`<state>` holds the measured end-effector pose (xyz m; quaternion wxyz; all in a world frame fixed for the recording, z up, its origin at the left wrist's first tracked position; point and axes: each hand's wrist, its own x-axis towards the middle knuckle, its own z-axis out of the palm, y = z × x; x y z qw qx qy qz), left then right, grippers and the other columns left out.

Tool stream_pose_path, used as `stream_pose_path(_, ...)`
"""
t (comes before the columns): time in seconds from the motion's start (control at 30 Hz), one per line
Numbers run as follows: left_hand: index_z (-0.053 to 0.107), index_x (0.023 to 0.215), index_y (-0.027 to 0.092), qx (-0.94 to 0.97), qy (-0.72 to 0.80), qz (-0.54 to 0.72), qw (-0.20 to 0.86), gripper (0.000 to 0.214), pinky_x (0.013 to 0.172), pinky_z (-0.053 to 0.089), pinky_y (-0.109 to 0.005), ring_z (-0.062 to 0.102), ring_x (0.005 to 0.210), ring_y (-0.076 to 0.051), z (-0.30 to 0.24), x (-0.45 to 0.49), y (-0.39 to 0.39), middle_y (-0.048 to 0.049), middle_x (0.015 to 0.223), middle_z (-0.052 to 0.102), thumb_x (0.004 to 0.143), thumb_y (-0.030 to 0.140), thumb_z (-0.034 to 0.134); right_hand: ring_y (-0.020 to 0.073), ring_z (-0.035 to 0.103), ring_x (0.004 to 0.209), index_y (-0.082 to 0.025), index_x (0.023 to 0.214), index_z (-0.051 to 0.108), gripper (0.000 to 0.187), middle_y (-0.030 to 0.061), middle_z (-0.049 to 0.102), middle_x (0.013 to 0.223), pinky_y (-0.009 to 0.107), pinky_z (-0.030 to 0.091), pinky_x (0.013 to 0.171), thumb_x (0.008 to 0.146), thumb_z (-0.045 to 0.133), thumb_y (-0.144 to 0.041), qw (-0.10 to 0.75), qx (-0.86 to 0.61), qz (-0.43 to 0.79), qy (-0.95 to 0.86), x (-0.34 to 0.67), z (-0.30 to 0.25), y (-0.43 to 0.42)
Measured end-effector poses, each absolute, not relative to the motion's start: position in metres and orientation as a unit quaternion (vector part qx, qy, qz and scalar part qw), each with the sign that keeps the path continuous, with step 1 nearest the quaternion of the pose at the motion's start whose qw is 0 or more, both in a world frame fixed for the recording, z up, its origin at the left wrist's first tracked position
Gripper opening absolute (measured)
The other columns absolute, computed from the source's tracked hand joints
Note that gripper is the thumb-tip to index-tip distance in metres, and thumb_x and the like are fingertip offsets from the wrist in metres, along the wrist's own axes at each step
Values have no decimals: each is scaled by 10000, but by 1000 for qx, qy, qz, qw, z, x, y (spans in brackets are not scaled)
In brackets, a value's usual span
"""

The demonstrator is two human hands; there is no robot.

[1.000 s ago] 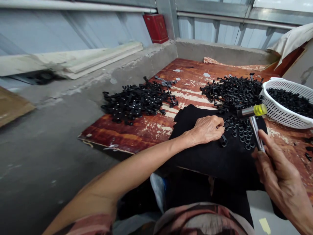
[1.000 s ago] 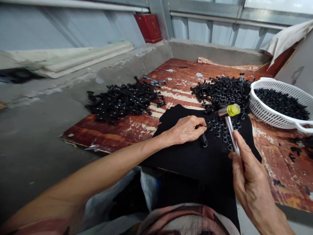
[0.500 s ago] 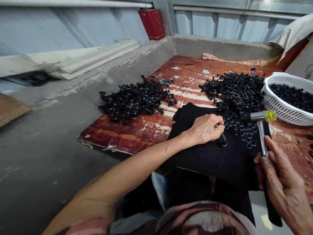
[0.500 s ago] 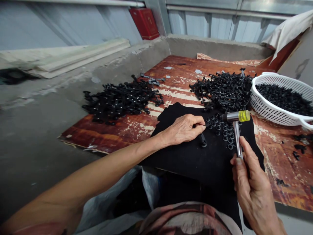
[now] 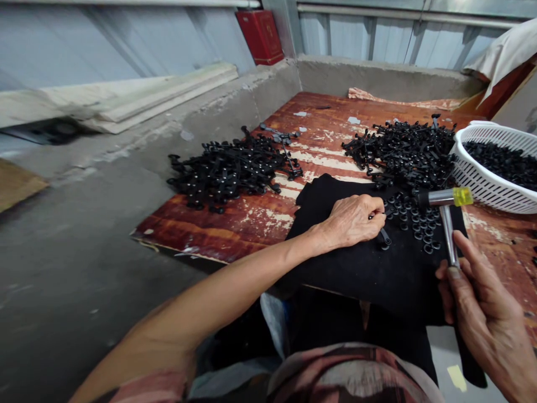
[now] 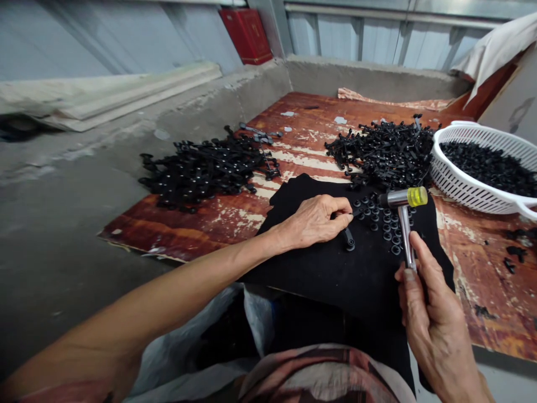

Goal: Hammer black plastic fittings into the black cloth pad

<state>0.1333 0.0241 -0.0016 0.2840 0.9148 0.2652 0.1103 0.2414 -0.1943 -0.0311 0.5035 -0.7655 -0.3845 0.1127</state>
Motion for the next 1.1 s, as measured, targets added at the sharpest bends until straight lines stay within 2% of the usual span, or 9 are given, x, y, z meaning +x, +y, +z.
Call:
stream_pose_path(0.07,669,778,206,917,266,110,278,216,642,359,-285,525,612,-139,-2,134,23,12,636,588,807,260,462,122,624,676,-341,1447,483,515,43,641,944,186,512,511,942,553,-414,492,-770,105,-392,243,-32,-194)
stream_pose_path(0.2,686,806,210,924,269,100,252,232,679,407,-301,588,670,-167,0,135,23,-6,677,638,810,255,458,194,694,918,-285,1465,465,496,90,701,1039,290,587,728,973,493,-344,444,-764,89,-460,246,-29,-191)
stream_pose_path(0.43,717,885,218,933,271,68,227,281,755,477,-342,666,802,-228,7,138,24,-54,808,713,813,262,449,224,686,1071,-204,1474,443,500,135,701,1181,421,530,962,974,445,-192,382,-722,16,-577,250,-20,-179)
stream_pose_path(0.57,715,893,214,933,277,73,218,288,765,483,-355,676,813,-235,4,136,22,-58,817,724,816,256,441,235,659,1137,-216,1483,432,522,128,705,1183,418,532,963,964,443,-155,365,-716,13,-596,251,-15,-179)
stream_pose_path(0.73,708,875,201,937,268,73,210,274,764,483,-357,676,828,-240,4,136,21,-67,831,729,820,247,443,251,617,1195,-253,1516,379,570,120,634,1298,425,510,991,960,464,-162,372,-717,-15,-589,250,-7,-180)
stream_pose_path(0.8,703,861,203,939,264,74,207,270,763,483,-357,675,821,-239,4,137,21,-63,813,724,822,244,439,240,660,1096,-233,1527,359,588,130,641,1251,391,540,935,953,463,-155,359,-717,-29,-598,253,-10,-178)
stream_pose_path(0.9,700,850,202,939,268,75,203,267,758,483,-353,672,808,-236,4,137,21,-62,799,718,823,257,440,204,695,864,-188,1514,384,576,140,667,1137,313,580,745,943,438,-142,304,-716,-6,-628,259,-14,-174)
stream_pose_path(0.97,700,848,201,938,272,72,204,268,754,481,-352,672,806,-237,4,137,22,-64,802,719,819,262,441,187,690,818,-198,1509,394,571,127,678,1118,293,574,716,942,433,-139,294,-716,9,-634,260,-12,-174)
stream_pose_path(1.1,689,819,204,938,263,78,212,263,737,474,-358,674,802,-245,4,136,22,-59,786,716,809,258,432,239,641,1088,-261,1526,365,605,131,590,1345,370,530,906,941,468,-144,356,-713,-61,-602,254,-2,-177)
